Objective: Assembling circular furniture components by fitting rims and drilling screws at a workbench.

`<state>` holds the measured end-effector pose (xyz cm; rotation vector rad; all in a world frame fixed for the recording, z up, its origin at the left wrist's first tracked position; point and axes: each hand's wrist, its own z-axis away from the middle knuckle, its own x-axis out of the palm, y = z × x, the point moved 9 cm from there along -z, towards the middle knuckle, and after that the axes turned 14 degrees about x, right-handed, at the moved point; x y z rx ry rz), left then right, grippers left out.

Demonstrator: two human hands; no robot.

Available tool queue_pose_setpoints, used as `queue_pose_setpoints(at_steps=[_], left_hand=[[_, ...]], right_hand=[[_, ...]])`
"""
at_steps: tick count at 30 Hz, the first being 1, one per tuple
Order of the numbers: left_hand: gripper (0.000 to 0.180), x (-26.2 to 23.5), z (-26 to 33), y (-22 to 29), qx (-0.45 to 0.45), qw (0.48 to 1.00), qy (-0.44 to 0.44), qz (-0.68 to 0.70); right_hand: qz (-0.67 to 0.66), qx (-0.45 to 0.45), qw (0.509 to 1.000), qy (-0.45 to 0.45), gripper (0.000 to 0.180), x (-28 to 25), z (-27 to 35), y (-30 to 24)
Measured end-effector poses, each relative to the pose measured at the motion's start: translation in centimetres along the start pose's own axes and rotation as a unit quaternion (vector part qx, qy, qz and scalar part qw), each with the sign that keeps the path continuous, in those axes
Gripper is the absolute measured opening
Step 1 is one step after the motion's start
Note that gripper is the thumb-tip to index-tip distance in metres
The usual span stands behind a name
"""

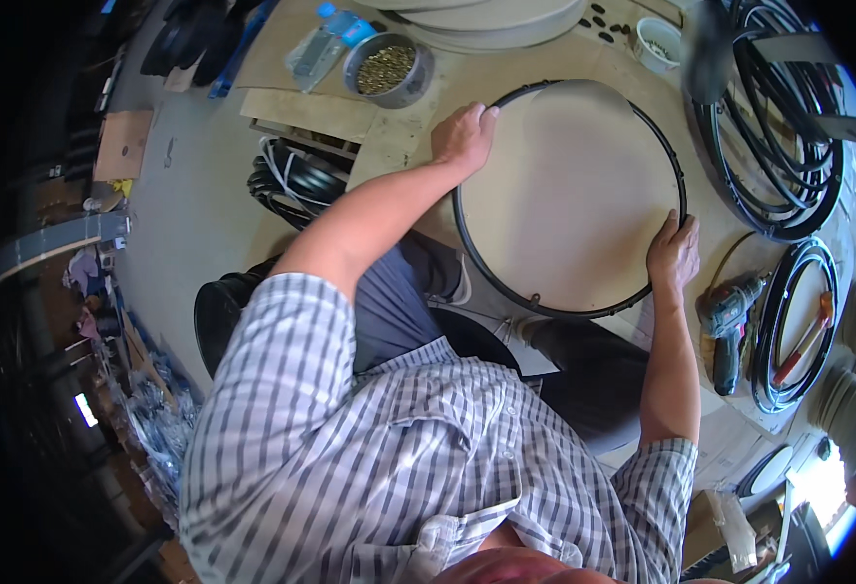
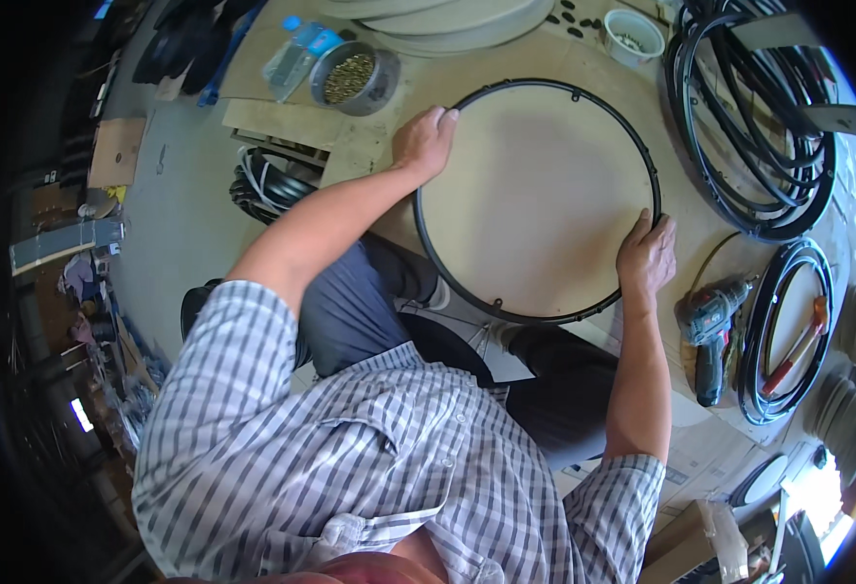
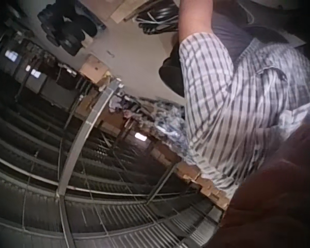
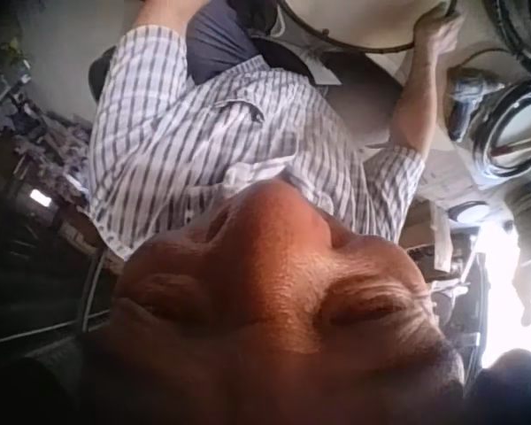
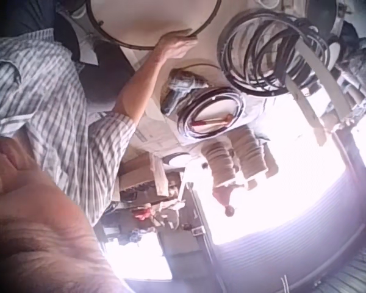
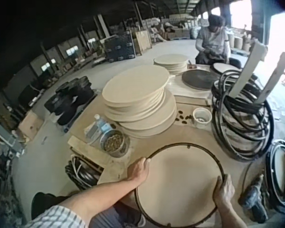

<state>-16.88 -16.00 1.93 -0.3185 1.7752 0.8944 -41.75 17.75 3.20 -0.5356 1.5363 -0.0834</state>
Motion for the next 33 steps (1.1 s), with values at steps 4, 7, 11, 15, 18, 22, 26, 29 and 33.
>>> queue_pose_setpoints(at_steps=[4, 7, 11, 15, 18, 22, 26, 29, 33], left_hand=[[0.041, -0.8, 0.1, 0.1, -0.007, 1.0, -0.021, 0.004], [0.043, -0.1, 0.0, -0.1, 0.001, 1.0, -0.015, -0.016], [0.049, 0.2, 0.4, -1.1, -0.052, 0.998, -0.015, 0.029], [0.045, -0.8, 1.8, -4.4, -0.021, 0.99, 0.001, 0.14], [0.034, 0.5, 5.0, -5.6, -0.066, 0.936, -0.061, 0.339], [0.026, 1.0, 8.1, -4.0, -0.176, 0.864, -0.127, 0.455], [0.026, 1.0, 8.4, -4.5, -0.22, 0.824, -0.174, 0.492], [0.025, 0.9, 8.7, -4.3, -0.254, 0.821, -0.208, 0.466], [0.026, 0.9, 8.5, -4.3, -0.25, 0.822, -0.227, 0.458]], right_hand=[[-0.018, -0.03, 0.999, 0.038, 0.032, -1.8, 0.1, -1.3], [0.01, 0.024, 1.0, -0.012, 0.032, 0.2, 0.2, 0.1], [0.0, 0.014, 1.0, 0.0, 0.034, 0.5, 0.1, 0.9], [-0.007, 0.005, 1.0, 0.021, 0.035, -0.4, 0.0, -0.8], [-0.007, 0.016, 1.0, 0.018, 0.036, -0.4, -0.2, -0.5], [-0.004, 0.026, 1.0, 0.016, 0.038, -0.1, -0.4, 0.6], [-0.009, 0.027, 1.0, 0.007, 0.041, 0.2, -0.3, 0.2], [0.0, 0.026, 1.0, 0.004, 0.042, 0.2, -0.4, 0.4], [0.001, 0.027, 1.0, 0.001, 0.042, -0.1, -0.3, 0.2]])
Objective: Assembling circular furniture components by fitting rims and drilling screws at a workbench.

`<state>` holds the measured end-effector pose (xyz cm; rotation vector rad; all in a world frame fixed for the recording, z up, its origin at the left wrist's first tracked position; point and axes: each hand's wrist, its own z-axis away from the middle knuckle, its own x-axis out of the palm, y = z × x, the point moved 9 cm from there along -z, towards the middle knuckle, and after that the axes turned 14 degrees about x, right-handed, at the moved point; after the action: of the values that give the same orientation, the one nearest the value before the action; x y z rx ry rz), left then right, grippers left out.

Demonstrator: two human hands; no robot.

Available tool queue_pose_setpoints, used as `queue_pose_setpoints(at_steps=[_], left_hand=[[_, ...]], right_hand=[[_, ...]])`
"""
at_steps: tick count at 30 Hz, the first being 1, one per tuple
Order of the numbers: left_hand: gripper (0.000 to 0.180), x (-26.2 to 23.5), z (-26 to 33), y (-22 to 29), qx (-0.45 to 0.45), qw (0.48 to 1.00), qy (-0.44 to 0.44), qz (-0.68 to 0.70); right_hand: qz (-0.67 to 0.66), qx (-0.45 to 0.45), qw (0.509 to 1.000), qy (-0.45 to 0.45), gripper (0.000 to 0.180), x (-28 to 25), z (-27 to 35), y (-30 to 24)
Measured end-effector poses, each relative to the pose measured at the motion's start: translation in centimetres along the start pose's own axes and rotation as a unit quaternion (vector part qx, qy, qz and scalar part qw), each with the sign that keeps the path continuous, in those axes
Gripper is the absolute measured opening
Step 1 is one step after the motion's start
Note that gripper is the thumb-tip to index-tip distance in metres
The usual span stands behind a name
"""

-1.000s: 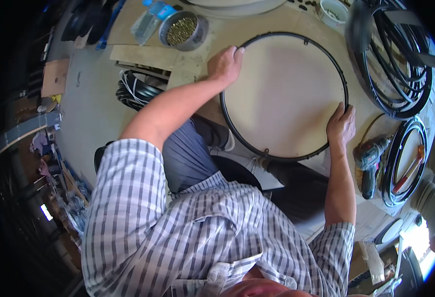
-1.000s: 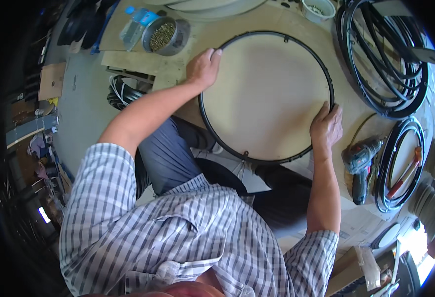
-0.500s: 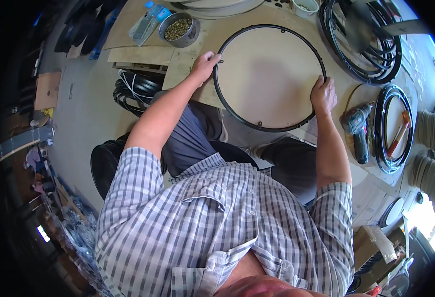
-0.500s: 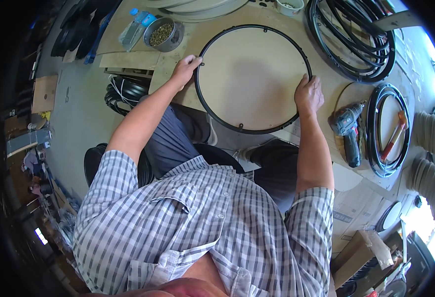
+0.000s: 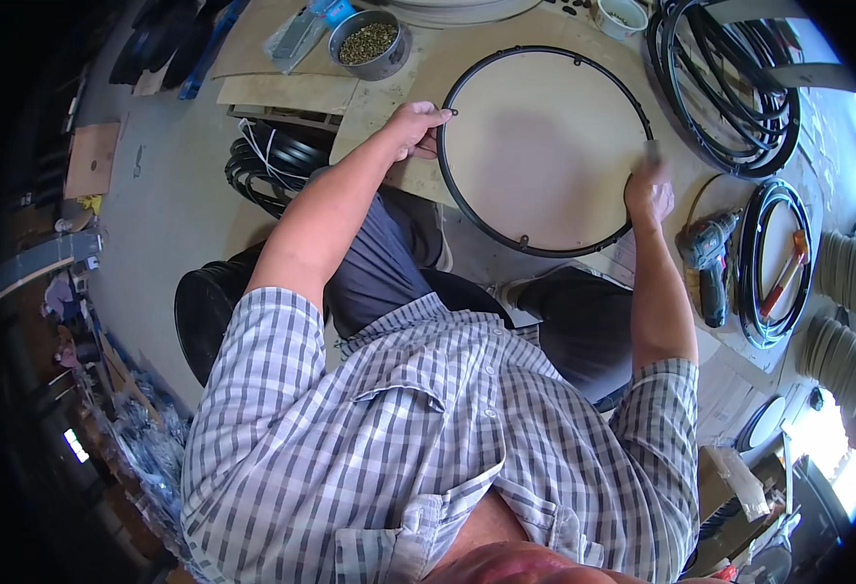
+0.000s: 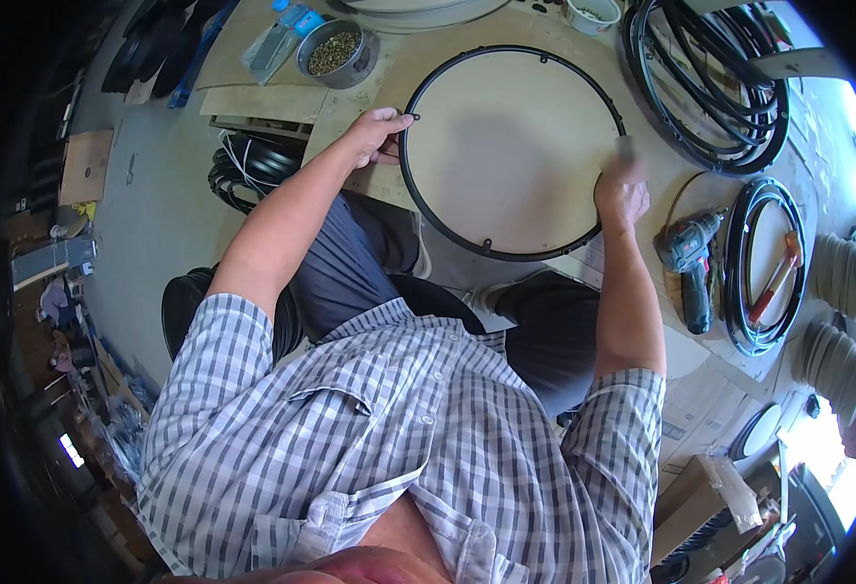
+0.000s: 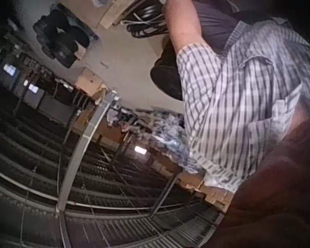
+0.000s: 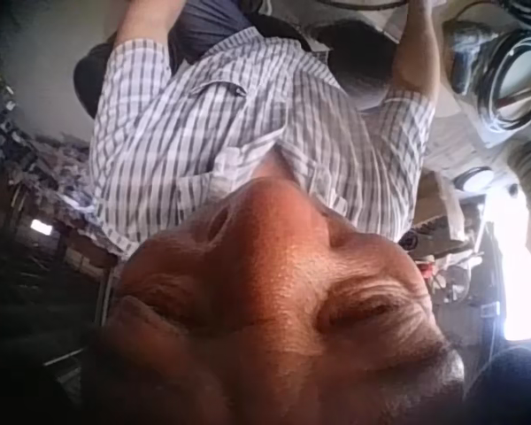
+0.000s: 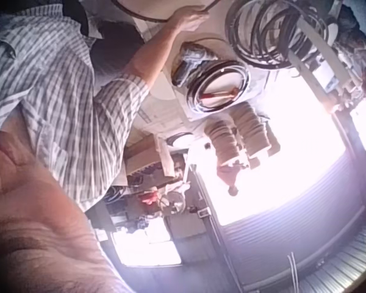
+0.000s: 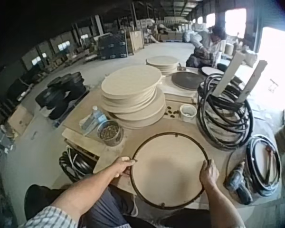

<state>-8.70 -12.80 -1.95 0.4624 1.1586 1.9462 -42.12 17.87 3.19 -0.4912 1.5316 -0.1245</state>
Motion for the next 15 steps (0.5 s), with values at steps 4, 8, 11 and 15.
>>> queue_pose_setpoints(at_steps=[4, 8, 11, 15], left_hand=[[0.029, -0.1, -0.2, 0.1, 0.021, 1.0, 0.019, -0.01], [0.041, -4.9, -0.9, 2.6, 0.238, 0.913, 0.193, -0.27], [0.063, -2.5, 1.3, 11.8, 0.414, 0.779, 0.296, -0.366], [0.086, 4.4, 3.6, 16.9, 0.553, 0.683, 0.21, -0.428]], right_hand=[[0.0, 0.003, 1.0, 0.003, 0.041, 0.0, 0.0, 0.2], [-0.01, -0.018, 1.0, -0.003, 0.042, 1.2, 0.5, -1.1], [-0.002, -0.009, 1.0, 0.004, 0.042, 0.7, 0.1, 0.0], [0.013, 0.01, 1.0, -0.001, 0.041, -0.1, -0.2, 1.0]])
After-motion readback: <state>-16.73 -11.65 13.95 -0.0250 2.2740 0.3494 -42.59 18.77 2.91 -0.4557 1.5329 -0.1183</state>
